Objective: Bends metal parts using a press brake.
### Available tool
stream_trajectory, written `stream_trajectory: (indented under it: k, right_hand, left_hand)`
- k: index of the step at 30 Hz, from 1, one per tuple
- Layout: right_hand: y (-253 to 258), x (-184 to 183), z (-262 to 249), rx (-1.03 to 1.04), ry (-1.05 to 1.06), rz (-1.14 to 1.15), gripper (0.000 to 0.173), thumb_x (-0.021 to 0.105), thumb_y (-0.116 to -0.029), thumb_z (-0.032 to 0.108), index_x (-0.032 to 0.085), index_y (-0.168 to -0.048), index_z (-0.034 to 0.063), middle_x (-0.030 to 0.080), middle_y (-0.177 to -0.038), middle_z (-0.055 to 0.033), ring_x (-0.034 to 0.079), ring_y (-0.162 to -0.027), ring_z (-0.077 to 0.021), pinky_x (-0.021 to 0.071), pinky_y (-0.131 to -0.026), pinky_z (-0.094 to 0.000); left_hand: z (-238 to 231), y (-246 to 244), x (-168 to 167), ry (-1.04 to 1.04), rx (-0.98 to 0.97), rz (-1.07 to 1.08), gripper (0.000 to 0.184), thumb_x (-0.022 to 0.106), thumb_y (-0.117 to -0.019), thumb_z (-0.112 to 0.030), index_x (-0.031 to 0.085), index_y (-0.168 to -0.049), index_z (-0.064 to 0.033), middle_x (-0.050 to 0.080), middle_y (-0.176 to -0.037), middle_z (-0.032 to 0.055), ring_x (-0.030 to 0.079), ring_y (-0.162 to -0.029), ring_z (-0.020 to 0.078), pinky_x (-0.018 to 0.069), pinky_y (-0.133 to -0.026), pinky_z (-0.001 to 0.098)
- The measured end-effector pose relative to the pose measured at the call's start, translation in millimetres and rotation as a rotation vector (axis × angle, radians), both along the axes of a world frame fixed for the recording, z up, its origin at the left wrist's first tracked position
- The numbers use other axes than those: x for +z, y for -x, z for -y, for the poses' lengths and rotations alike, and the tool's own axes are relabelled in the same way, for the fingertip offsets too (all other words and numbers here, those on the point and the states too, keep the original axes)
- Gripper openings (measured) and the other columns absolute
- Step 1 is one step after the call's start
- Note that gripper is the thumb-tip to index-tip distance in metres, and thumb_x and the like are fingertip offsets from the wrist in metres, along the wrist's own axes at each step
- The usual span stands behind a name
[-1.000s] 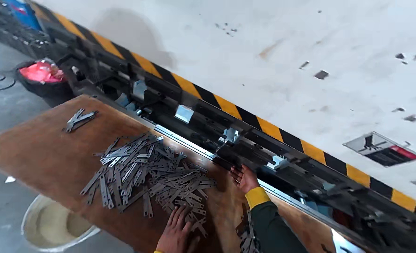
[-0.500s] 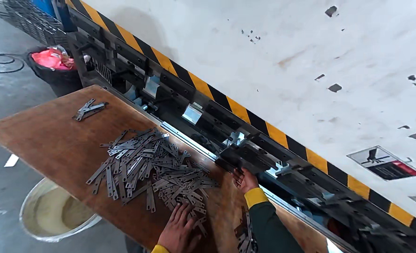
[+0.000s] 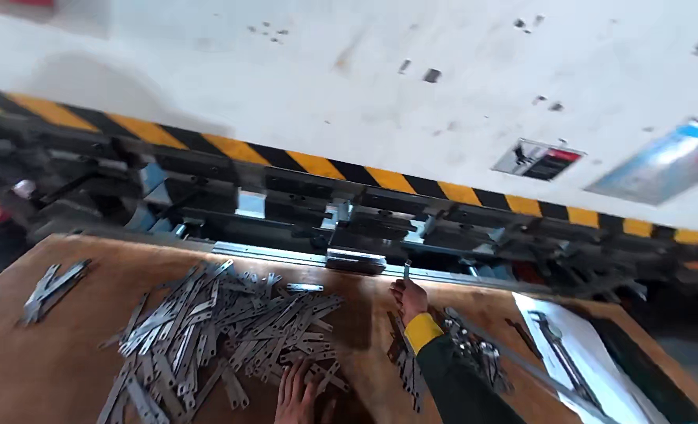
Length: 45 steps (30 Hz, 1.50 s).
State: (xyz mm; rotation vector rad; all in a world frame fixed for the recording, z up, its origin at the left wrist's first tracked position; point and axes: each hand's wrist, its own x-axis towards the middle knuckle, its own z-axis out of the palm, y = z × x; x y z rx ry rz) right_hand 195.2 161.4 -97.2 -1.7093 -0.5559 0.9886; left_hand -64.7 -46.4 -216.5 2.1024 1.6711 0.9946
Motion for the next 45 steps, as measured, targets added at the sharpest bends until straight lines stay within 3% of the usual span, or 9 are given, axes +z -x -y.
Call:
stream_trajectory:
  k: [5, 9, 13, 16, 21, 25, 30, 35, 45]
  right_hand:
    - [7, 33, 109, 0.270, -0.337, 0.246, 0.036, 0.043, -0.1107, 0.022, 0.068, -0.102, -0.0015, 0.072, -0.080, -0.0060, 0.070, -0.071, -0.0160, 0.0614, -0.070, -0.0331]
    - [25, 81, 174, 0.432, -0.616, 0.271, 0.036, 0.041, -0.1109, 0.024, 0.069, -0.099, 0.0028, 0.074, -0.083, -0.0018, 0.072, -0.073, -0.0145, 0.0632, -0.071, -0.0331]
    - [39, 110, 202, 0.531, -0.828, 0.259, 0.040, 0.043, -0.1123, 0.032, 0.067, -0.093, 0.0078, 0.073, -0.081, -0.0004, 0.070, -0.067, -0.0112, 0.0626, -0.062, -0.0303]
    - [48, 127, 217, 0.585, -0.891, 0.209, 0.037, 0.045, -0.1116, 0.030, 0.066, -0.091, 0.0077, 0.070, -0.076, -0.0001, 0.068, -0.064, -0.0076, 0.0600, -0.058, -0.0258]
    - [57, 147, 232, 0.646, -0.913, 0.075, 0.037, 0.048, -0.1106, 0.030, 0.063, -0.085, 0.0079, 0.068, -0.072, 0.0005, 0.065, -0.059, -0.0056, 0.0569, -0.054, -0.0230]
    - [57, 148, 237, 0.778, -0.968, -0.001, 0.036, 0.048, -0.1112, 0.031, 0.065, -0.097, 0.0033, 0.072, -0.082, -0.0054, 0.072, -0.072, -0.0126, 0.0635, -0.068, -0.0308]
    - [45, 142, 244, 0.892, -0.963, 0.067, 0.030, 0.050, -0.1103, 0.026, 0.067, -0.113, 0.0019, 0.074, -0.091, -0.0043, 0.071, -0.081, -0.0073, 0.0608, -0.073, -0.0242]
    - [34, 131, 248, 0.854, -0.921, -0.029, 0.031, 0.044, -0.1120, 0.025, 0.065, -0.122, 0.0036, 0.073, -0.099, -0.0061, 0.073, -0.084, -0.0138, 0.0647, -0.076, -0.0333]
    - [32, 140, 255, 0.836, -0.946, -0.016, 0.042, 0.042, -0.1125, 0.035, 0.065, -0.121, 0.0003, 0.073, -0.097, -0.0078, 0.073, -0.085, -0.0146, 0.0640, -0.078, -0.0339]
  left_hand:
    - [-11, 4, 23, 0.061, -0.010, 0.218, 0.047, 0.070, -0.0896, -0.033, 0.069, -0.120, 0.0031, 0.059, -0.139, 0.0257, 0.050, -0.134, 0.0495, 0.0334, -0.115, 0.0662]
    - [-40, -9, 123, 0.069, -0.181, 0.536, 0.042, 0.059, -0.1006, -0.029, 0.066, -0.127, 0.0030, 0.068, -0.127, 0.0163, 0.061, -0.124, 0.0278, 0.0468, -0.110, 0.0495]
    - [-57, -32, 224, -0.019, -0.444, 0.693, 0.045, 0.053, -0.1046, -0.044, 0.071, -0.116, -0.0048, 0.075, -0.110, 0.0011, 0.068, -0.106, 0.0066, 0.0566, -0.096, 0.0293]
    - [-58, -42, 261, 0.024, -0.620, 0.748, 0.040, 0.055, -0.1044, -0.043, 0.072, -0.102, -0.0075, 0.070, -0.092, -0.0034, 0.065, -0.086, 0.0020, 0.0566, -0.079, 0.0231]
    - [-49, -53, 276, 0.220, -0.709, 1.047, 0.029, 0.061, -0.1027, -0.027, 0.071, -0.083, -0.0084, 0.063, -0.071, -0.0054, 0.057, -0.061, -0.0002, 0.0491, -0.057, 0.0173]
    - [-42, -52, 279, 0.375, -0.705, 1.219, 0.029, 0.063, -0.1007, -0.027, 0.072, -0.082, -0.0067, 0.066, -0.074, 0.0009, 0.062, -0.065, 0.0048, 0.0530, -0.061, 0.0216]
    - [-38, -49, 281, 0.154, -0.602, 1.107, 0.029, 0.060, -0.1022, -0.023, 0.071, -0.082, -0.0046, 0.067, -0.076, 0.0017, 0.057, -0.063, 0.0021, 0.0478, -0.058, 0.0174]
    - [-29, -42, 292, -0.142, -0.553, 0.872, 0.030, 0.058, -0.1042, -0.025, 0.070, -0.084, -0.0066, 0.066, -0.080, -0.0021, 0.056, -0.065, 0.0000, 0.0474, -0.061, 0.0159]
    - [-18, -40, 296, -0.255, -0.549, 0.767, 0.032, 0.056, -0.1059, -0.030, 0.071, -0.086, -0.0108, 0.068, -0.086, -0.0040, 0.058, -0.071, -0.0002, 0.0488, -0.067, 0.0161]
